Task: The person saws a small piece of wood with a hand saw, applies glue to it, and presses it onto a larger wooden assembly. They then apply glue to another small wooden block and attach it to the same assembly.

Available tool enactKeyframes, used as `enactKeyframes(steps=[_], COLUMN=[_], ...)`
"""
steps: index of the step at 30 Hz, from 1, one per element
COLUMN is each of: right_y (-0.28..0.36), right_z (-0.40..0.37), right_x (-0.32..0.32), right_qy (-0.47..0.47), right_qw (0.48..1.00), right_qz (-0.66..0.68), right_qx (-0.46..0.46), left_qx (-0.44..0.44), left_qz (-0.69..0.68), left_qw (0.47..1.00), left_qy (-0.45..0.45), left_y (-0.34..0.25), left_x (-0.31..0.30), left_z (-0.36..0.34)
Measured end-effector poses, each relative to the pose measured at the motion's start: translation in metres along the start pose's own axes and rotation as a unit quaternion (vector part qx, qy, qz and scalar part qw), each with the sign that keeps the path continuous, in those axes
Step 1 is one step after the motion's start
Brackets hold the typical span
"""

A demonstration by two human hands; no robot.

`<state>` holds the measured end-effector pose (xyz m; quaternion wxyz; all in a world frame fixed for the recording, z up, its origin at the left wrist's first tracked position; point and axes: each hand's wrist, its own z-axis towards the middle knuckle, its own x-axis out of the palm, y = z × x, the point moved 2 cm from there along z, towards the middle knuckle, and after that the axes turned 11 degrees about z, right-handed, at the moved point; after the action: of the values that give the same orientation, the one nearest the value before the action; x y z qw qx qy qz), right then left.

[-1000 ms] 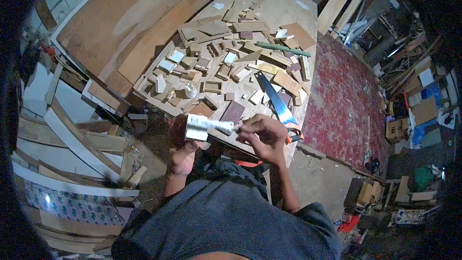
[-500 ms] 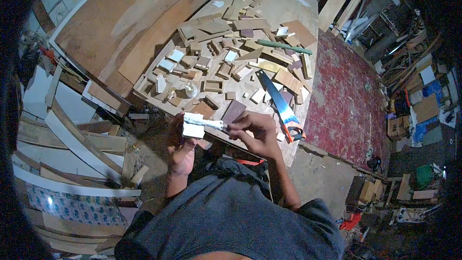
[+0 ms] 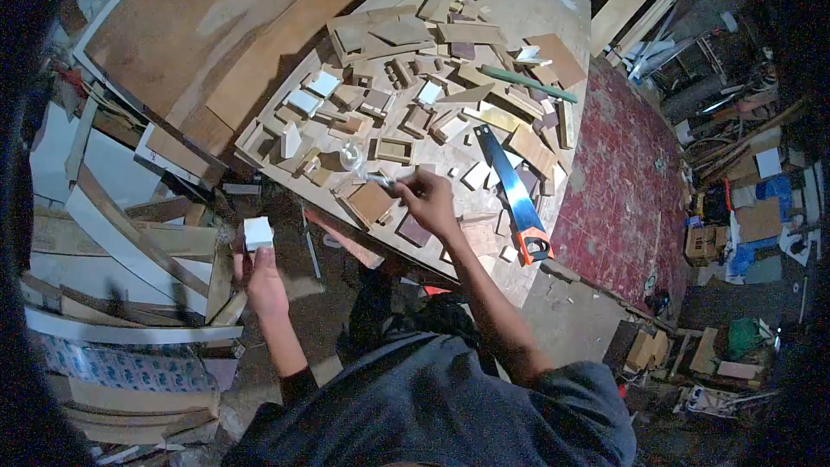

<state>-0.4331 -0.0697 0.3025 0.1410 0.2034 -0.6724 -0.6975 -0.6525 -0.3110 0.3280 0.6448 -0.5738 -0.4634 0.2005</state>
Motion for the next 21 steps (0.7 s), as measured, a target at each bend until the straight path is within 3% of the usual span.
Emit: enactKeyframes(steps=[3,5,7,8,9,11,13,17,19,21], right_y=[-0.040,-0.056,-0.079,-0.089,-0.073,-0.105,-0.119,-0.135,-0.112,-0.127], right_z=[0.055,0.077,0.098,0.108,0.110,0.136,0.155,0.171,0.163,0.155], right_x=[0.026,0.040,0.051,0.056,0.064,0.072,0.085,0.087,0.072,0.035], right_qy=[-0.006,-0.027,-0.011,0.006,0.011,0.055,0.101,0.152,0.104,0.033], right_qw=[0.991,0.988,0.981,0.971,0.987,0.951,0.938,0.925,0.932,0.971], right_qz=[-0.135,-0.146,-0.193,-0.229,-0.160,-0.288,-0.321,-0.337,-0.332,-0.210], right_qx=[0.004,-0.038,-0.023,-0.061,-0.028,-0.103,-0.087,-0.084,-0.098,-0.107], left_qx=[-0.021,-0.017,-0.042,-0.048,-0.051,-0.089,-0.103,-0.094,-0.093,-0.085], left_qz=[0.018,0.044,0.073,0.080,0.083,0.060,0.071,0.104,0.110,0.124], left_qw=[0.999,0.999,0.996,0.995,0.995,0.993,0.991,0.990,0.990,0.988], left_qy=[-0.017,-0.008,-0.040,-0.028,-0.026,-0.046,-0.039,-0.015,0.003,0.035], left_y=[0.015,0.017,0.025,0.024,0.023,0.022,0.021,0.025,0.023,0.016], left_x=[-0.021,-0.024,-0.029,-0.031,-0.030,-0.028,-0.027,-0.028,-0.021,-0.012], left_z=[-0.008,-0.016,-0.029,-0.034,-0.039,-0.048,-0.056,-0.058,-0.057,-0.054])
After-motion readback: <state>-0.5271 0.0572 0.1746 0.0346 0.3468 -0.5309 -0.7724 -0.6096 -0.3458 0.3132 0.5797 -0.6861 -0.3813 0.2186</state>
